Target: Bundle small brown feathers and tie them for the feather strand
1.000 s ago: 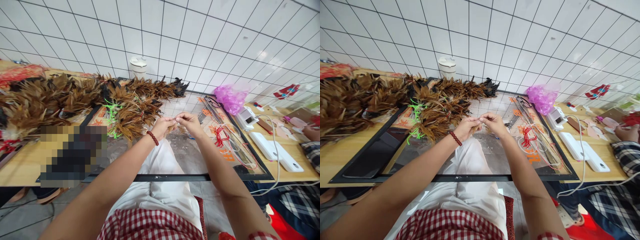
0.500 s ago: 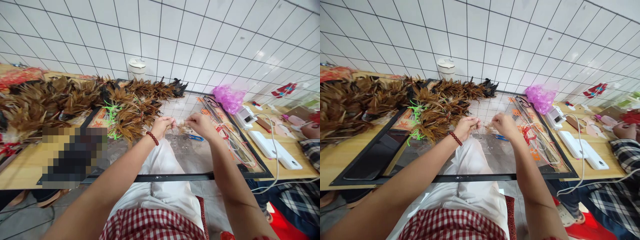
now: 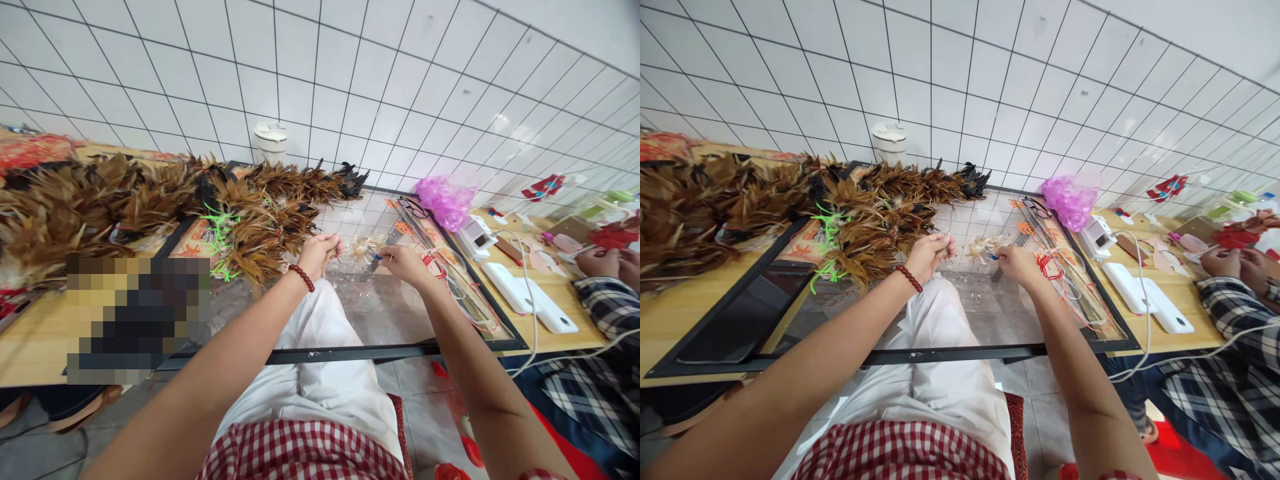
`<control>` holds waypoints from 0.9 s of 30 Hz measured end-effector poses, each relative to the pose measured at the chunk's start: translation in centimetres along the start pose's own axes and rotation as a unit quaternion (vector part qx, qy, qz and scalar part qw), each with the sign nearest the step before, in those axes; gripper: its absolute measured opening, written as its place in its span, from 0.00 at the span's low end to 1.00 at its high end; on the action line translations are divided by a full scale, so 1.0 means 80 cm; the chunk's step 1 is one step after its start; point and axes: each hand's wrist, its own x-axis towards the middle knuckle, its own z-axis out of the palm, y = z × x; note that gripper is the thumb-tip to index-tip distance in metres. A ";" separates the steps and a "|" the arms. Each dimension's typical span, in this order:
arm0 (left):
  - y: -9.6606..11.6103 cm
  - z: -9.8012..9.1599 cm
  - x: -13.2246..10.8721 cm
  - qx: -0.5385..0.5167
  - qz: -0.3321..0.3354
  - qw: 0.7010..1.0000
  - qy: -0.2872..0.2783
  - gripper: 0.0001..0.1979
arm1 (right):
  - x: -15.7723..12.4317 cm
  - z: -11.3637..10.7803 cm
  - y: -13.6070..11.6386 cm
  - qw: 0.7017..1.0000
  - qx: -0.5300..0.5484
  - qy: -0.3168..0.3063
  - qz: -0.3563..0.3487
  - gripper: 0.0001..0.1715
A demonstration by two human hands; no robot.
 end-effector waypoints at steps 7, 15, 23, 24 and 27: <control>0.003 -0.003 0.006 -0.035 0.032 0.999 0.026 0.07 | -0.014 -0.021 -0.012 0.996 -0.036 0.042 -0.071 0.14; 0.001 -0.005 0.008 -0.030 0.032 0.999 0.024 0.07 | -0.043 -0.004 -0.026 0.976 -0.021 -0.010 -0.214 0.15; 0.002 -0.002 0.007 -0.033 0.031 0.999 0.022 0.08 | 0.043 -0.008 -0.006 0.996 -0.016 0.076 -0.037 0.15; 0.002 -0.002 0.007 -0.034 0.031 0.999 0.023 0.08 | 0.052 -0.004 -0.004 0.996 -0.033 0.077 -0.014 0.16; 0.000 -0.003 0.009 -0.041 0.031 0.998 0.033 0.06 | 0.064 0.009 0.000 0.996 -0.063 0.058 0.031 0.16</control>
